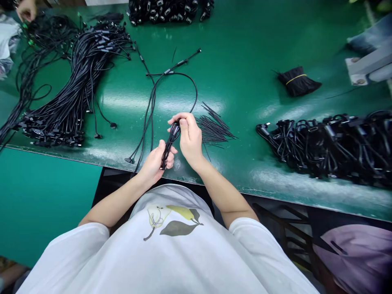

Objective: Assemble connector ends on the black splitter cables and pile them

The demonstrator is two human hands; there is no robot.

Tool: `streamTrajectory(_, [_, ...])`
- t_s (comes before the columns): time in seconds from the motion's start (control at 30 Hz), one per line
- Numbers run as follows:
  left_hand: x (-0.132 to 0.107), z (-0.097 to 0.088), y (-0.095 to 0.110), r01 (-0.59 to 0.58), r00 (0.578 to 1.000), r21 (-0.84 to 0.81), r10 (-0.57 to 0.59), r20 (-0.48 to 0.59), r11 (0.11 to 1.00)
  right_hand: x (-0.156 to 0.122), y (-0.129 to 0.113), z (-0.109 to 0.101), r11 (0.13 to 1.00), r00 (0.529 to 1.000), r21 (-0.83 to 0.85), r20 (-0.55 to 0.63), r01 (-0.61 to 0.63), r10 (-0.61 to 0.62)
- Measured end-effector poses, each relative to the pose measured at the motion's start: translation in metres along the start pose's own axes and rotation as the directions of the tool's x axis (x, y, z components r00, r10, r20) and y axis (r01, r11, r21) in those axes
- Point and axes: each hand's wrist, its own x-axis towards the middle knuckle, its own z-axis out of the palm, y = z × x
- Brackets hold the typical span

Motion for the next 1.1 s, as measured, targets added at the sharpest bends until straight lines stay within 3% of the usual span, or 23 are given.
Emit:
streamTrajectory(0.1, [0.008, -0.002, 0.005, -0.046, 0.998, -0.078, 0.043, -0.036, 0.996, -0.003, 0.011, 0.001, 0.981, 0.985, 0.133, 0.118, -0.139, 0.123])
streamTrajectory(0.2, [0.013, -0.003, 0.007, -0.059, 0.998, -0.041, 0.059, -0.014, 0.997, -0.011, 0.017, 0.003, 0.938, 0.935, 0.151, 0.226, -0.312, 0.275])
streamTrajectory(0.37, [0.009, -0.005, 0.002, -0.036, 0.998, -0.017, 0.037, 0.044, 0.999, -0.008, 0.016, 0.002, 0.880, 0.925, 0.306, 0.010, -0.364, 0.380])
streamTrajectory(0.57, [-0.006, -0.019, 0.003, -0.067, 0.964, 0.044, 0.053, 0.259, 0.997, 0.010, 0.009, -0.009, 0.704, 0.854, 0.524, 0.091, -0.479, 0.513])
streamTrajectory(0.67, [-0.007, -0.023, 0.004, -0.092, 0.972, 0.074, 0.074, 0.221, 0.993, 0.013, 0.005, -0.009, 0.717, 0.870, 0.527, 0.096, -0.457, 0.484])
streamTrajectory(0.87, [-0.007, -0.021, 0.004, -0.245, 0.964, 0.072, 0.235, 0.121, 0.967, 0.018, 0.001, -0.009, 0.854, 0.951, 0.437, 0.008, -0.281, 0.309])
streamTrajectory(1.1, [-0.011, -0.027, 0.006, -0.311, 0.950, 0.071, 0.308, 0.049, 0.948, 0.021, -0.003, -0.009, 0.917, 0.977, 0.338, 0.038, -0.210, 0.210])
